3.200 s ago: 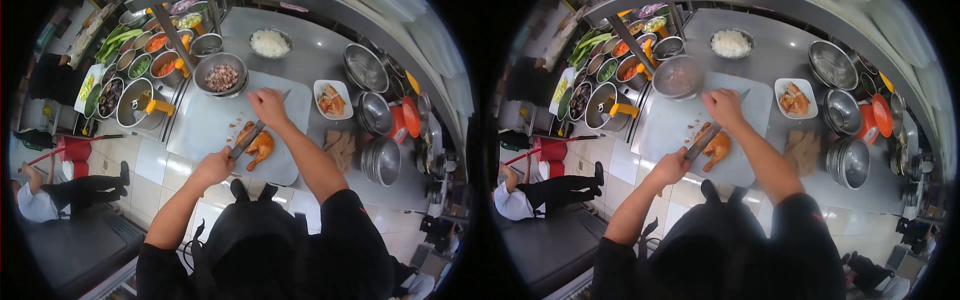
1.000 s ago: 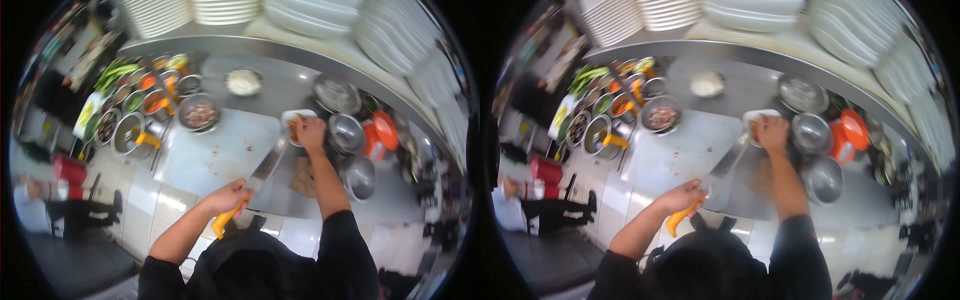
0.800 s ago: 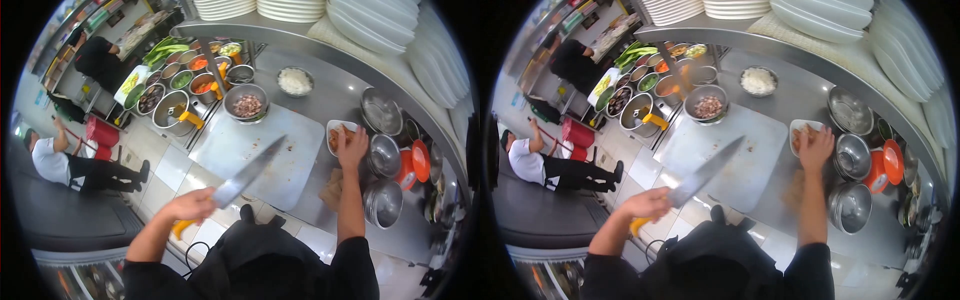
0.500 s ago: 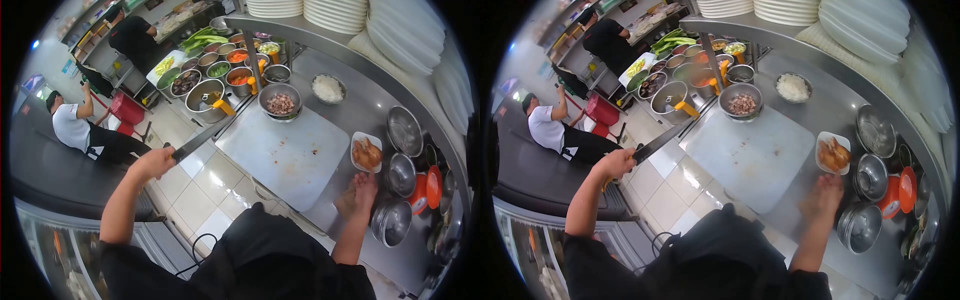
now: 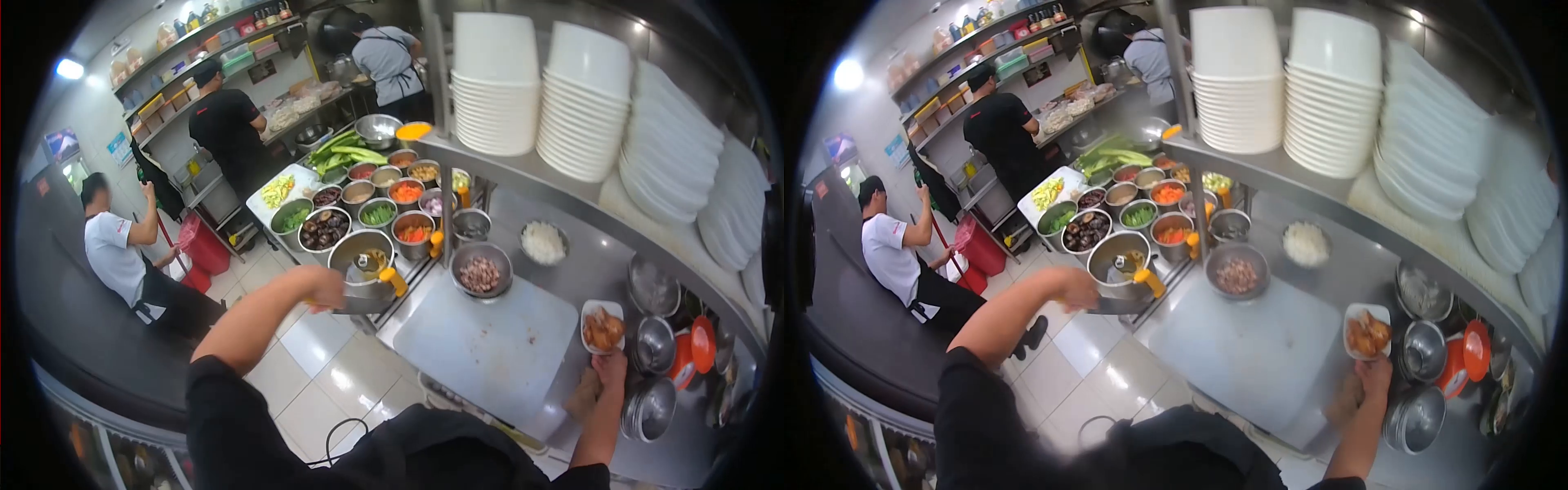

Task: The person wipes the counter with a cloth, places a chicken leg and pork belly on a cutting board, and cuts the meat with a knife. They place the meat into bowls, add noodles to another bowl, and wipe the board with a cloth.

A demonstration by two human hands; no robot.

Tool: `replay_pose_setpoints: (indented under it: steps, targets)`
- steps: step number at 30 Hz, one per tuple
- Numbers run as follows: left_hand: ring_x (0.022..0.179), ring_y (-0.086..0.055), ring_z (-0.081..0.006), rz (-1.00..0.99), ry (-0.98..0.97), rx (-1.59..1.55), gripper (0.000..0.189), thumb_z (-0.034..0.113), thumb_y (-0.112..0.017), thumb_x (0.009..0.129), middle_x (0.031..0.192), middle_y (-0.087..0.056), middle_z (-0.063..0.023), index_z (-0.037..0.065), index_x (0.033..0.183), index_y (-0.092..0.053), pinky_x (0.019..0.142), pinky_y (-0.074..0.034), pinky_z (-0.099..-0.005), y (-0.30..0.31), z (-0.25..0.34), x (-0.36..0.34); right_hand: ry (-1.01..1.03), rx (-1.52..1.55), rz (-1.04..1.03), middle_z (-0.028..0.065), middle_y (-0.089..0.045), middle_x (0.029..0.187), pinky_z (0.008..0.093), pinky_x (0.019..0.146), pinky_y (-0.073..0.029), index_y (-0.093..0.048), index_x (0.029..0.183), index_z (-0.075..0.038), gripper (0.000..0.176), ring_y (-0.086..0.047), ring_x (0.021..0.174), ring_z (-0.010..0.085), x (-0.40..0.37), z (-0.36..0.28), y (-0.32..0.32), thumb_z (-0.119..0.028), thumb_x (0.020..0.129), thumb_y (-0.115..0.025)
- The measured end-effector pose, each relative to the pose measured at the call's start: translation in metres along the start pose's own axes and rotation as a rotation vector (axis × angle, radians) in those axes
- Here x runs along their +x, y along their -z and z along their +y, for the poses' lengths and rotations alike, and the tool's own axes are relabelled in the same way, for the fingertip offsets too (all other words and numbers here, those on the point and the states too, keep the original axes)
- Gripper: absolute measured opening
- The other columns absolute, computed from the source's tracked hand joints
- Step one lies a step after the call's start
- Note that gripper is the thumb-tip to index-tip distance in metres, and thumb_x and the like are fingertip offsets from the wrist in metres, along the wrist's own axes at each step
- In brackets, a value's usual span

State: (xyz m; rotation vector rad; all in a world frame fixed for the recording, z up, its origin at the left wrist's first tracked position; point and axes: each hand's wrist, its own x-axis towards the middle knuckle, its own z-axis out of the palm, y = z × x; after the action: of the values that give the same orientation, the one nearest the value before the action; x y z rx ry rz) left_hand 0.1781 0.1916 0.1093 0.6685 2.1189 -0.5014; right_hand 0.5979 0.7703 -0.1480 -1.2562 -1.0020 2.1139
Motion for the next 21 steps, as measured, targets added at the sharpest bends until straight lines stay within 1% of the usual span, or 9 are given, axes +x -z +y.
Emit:
replay_pose_setpoints:
  steps: [3,5,8,10,14,15,17,20,21]
  targets:
    - [0.092,-0.072,-0.0319,0.436,-0.274,0.182,0.043,0.038,-0.062,0.088,0.098,-0.073,-0.0160,0.009,0.119,-0.064,0.081,-0.055,-0.0434,0.032,0.029,-0.008,0.017,-0.089,0.113,0.0144,-0.065,0.097,0.0334,0.054,-0.053,-0.057,0.116,-0.002,0.029,-0.066,0.073,0.0249,0.009,-0.005,-0.007,-0.023,0.096,-0.051]
    - [0.100,-0.068,-0.0356,0.461,-0.207,0.183,0.048,0.041,-0.063,0.090,0.104,-0.072,-0.0169,0.012,0.128,-0.060,0.086,-0.054,-0.0447,0.051,0.060,-0.046,0.038,-0.219,0.224,0.0141,-0.065,0.094,0.0325,0.050,-0.052,-0.058,0.114,0.000,0.029,-0.065,0.068,0.0245,0.014,-0.003,-0.007,-0.022,0.096,-0.050]
    - [0.097,-0.068,-0.0377,0.561,-0.467,0.076,0.047,0.039,-0.062,0.091,0.103,-0.072,-0.0162,0.011,0.129,-0.059,0.086,-0.054,-0.0445,0.049,0.074,-0.057,0.076,-0.202,0.252,0.0123,-0.066,0.078,0.0337,0.053,-0.055,-0.059,0.110,-0.001,0.030,-0.065,0.061,0.0239,0.007,0.000,-0.012,-0.026,0.100,-0.045]
    - [0.103,-0.067,-0.0353,0.486,-0.740,-0.051,0.047,0.039,-0.059,0.094,0.105,-0.072,-0.0156,0.011,0.133,-0.055,0.091,-0.052,-0.0447,0.039,0.081,-0.049,0.110,-0.106,0.240,0.0128,-0.066,0.082,0.0336,0.054,-0.055,-0.058,0.112,-0.001,0.029,-0.065,0.063,0.0240,-0.014,0.000,-0.024,-0.024,0.101,-0.044]
    - [0.092,-0.068,-0.0367,0.423,-1.003,-0.028,0.046,0.038,-0.059,0.096,0.099,-0.072,-0.0151,0.008,0.130,-0.058,0.084,-0.053,-0.0440,0.003,0.114,0.010,0.219,-0.055,0.286,0.0144,-0.065,0.093,0.0336,0.056,-0.055,-0.055,0.117,-0.001,0.030,-0.066,0.070,0.0245,-0.052,0.014,-0.028,-0.024,0.100,-0.045]
    - [0.091,-0.069,-0.0349,0.397,-1.066,-0.047,0.045,0.037,-0.059,0.096,0.098,-0.072,-0.0146,0.008,0.130,-0.058,0.083,-0.053,-0.0431,-0.009,0.126,0.028,0.582,-0.660,0.202,0.0149,-0.065,0.097,0.0348,0.059,-0.056,-0.055,0.118,-0.001,0.030,-0.066,0.075,0.0245,-0.023,0.035,0.015,-0.023,0.100,-0.045]
    - [0.089,-0.069,-0.0293,0.299,-1.151,-0.194,0.045,0.036,-0.059,0.097,0.095,-0.072,-0.0131,0.007,0.131,-0.058,0.080,-0.054,-0.0402,-0.023,0.156,0.042,0.753,-1.187,0.020,0.0164,-0.064,0.104,0.0391,0.066,-0.057,-0.053,0.122,0.001,0.032,-0.066,0.086,0.0262,-0.035,0.063,0.077,-0.020,0.100,-0.044]
    - [0.086,-0.068,-0.0179,0.053,-1.183,-0.619,0.047,0.034,-0.058,0.099,0.093,-0.071,-0.0100,0.004,0.135,-0.054,0.074,-0.054,-0.0328,-0.049,0.207,0.044,0.306,-0.329,0.015,0.0191,-0.064,0.112,0.0424,0.072,-0.059,-0.048,0.129,0.007,0.037,-0.069,0.094,0.0304,-0.151,0.057,-0.019,-0.013,0.098,-0.044]
    - [0.085,-0.067,-0.0142,-0.055,-1.191,-0.787,0.050,0.033,-0.057,0.100,0.095,-0.070,-0.0089,0.003,0.139,-0.051,0.071,-0.053,-0.0295,-0.059,0.228,0.047,0.241,-0.255,0.036,0.0199,-0.064,0.114,0.0435,0.074,-0.060,-0.047,0.131,0.009,0.040,-0.069,0.097,0.0318,-0.188,0.056,-0.037,-0.011,0.097,-0.044]
